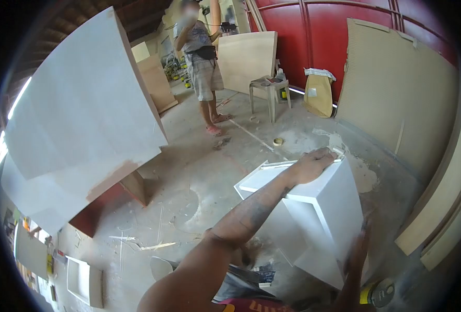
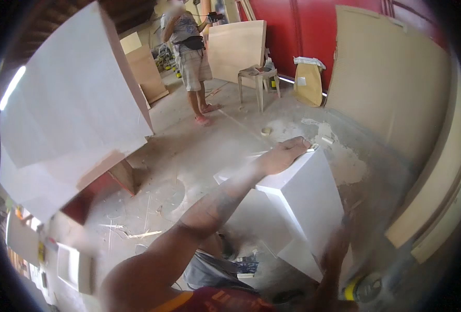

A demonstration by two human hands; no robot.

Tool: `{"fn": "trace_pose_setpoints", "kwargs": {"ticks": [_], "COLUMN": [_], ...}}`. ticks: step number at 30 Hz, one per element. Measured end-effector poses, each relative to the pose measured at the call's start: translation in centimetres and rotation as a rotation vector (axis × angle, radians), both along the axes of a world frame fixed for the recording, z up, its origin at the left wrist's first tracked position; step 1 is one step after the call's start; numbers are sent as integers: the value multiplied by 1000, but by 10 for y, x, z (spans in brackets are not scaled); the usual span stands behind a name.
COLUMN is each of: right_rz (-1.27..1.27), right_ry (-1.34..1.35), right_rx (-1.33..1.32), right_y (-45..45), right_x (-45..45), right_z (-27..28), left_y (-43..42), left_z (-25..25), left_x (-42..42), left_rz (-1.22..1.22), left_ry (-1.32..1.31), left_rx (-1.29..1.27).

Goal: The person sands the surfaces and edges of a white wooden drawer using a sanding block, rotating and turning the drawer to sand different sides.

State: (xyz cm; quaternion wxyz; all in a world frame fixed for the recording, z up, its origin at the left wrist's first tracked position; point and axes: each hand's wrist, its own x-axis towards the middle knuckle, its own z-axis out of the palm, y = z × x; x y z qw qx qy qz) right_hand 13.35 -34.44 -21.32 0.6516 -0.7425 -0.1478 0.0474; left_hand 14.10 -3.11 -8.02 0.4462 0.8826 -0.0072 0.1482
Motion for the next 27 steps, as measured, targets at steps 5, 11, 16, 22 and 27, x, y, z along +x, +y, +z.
{"fn": "trace_pose_setpoints", "kwargs": {"ticks": [5, 11, 16, 22, 27], "right_rz": [-25, 111, 84, -195, 191], "right_ry": [19, -821, -406, 113, -617], "right_rx": [-43, -294, -507, -708, -91], "right_y": [-22, 93, -5, -71, 91], "right_x": [45, -50, -43, 2, -81], "right_z": [-93, 150, -3, -190, 72], "left_y": [17, -5, 2, 3, 4], "left_z": [-6, 17, 15, 11, 8], "left_x": [-3, -36, -33, -39, -39], "left_rz": [-112, 1, -11, -5, -17], "left_ry": [-118, -129, -127, -122, -116], "left_rx": [435, 577, 333, 313, 307]}}
